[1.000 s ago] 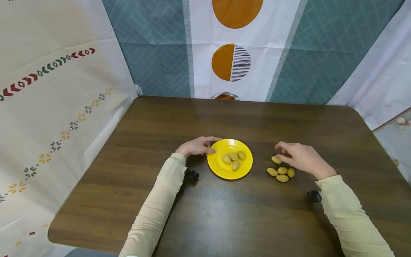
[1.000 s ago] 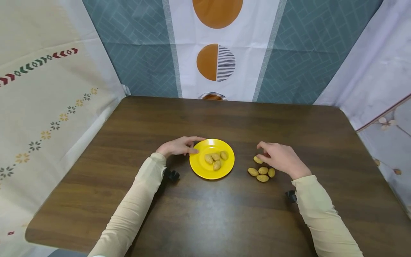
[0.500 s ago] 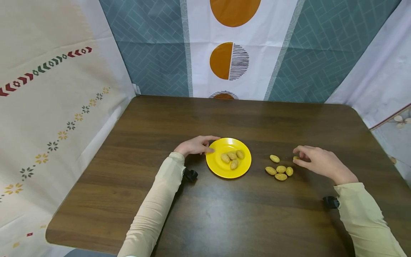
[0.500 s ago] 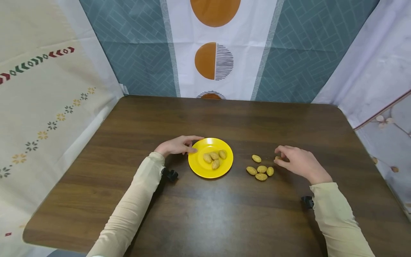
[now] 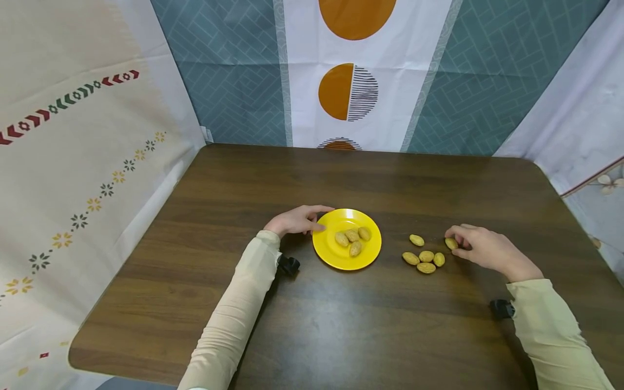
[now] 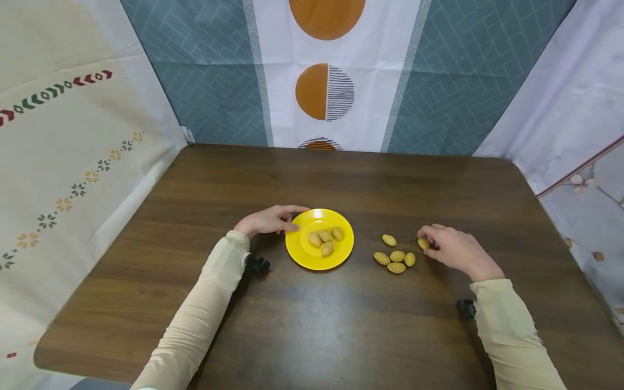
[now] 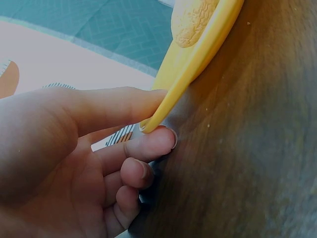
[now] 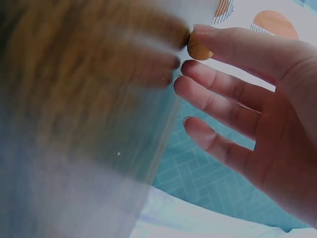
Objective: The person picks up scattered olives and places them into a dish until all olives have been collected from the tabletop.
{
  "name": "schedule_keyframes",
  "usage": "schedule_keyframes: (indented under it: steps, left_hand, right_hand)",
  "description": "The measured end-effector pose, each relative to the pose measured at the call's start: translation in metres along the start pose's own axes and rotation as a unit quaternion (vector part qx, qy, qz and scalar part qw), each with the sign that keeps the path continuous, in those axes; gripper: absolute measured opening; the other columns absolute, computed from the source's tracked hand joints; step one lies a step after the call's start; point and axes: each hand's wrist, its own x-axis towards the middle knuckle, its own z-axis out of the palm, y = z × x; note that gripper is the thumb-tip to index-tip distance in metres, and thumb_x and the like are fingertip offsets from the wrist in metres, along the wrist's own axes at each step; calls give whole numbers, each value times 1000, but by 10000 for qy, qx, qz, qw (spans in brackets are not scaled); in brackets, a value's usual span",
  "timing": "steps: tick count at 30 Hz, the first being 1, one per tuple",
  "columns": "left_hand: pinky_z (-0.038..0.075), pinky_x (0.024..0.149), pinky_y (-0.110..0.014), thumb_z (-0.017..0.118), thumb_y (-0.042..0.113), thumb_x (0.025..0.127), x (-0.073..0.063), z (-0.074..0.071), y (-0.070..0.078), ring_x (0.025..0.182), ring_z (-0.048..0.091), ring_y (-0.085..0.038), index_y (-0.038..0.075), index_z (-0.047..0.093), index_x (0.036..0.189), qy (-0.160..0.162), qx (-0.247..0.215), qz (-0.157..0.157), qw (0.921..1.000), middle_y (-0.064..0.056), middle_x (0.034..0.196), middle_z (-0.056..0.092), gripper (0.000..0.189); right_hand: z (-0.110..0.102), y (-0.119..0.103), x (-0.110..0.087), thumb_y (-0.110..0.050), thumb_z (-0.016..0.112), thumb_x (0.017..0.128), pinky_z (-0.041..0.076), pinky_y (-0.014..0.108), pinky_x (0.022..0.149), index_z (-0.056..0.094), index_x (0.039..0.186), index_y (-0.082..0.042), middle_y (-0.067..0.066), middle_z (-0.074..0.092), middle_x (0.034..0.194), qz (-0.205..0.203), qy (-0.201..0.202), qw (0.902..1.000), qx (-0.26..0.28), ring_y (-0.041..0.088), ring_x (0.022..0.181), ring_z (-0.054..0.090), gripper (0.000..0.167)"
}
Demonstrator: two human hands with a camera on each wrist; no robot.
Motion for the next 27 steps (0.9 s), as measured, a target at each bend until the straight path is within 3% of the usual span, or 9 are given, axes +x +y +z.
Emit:
schedule_keyframes:
  steps: [27]
  left_hand:
    - [42, 63, -24, 61, 24, 95, 1, 0, -1, 67, 47, -18, 29, 40, 148, 18, -24, -5, 10000, -5, 80, 48, 57]
  right_hand:
    - [-2, -17, 8, -11, 77, 80, 42, 30, 54, 63, 106, -12, -2, 60, 86, -26, 330, 9995, -5, 11, 73, 55, 29]
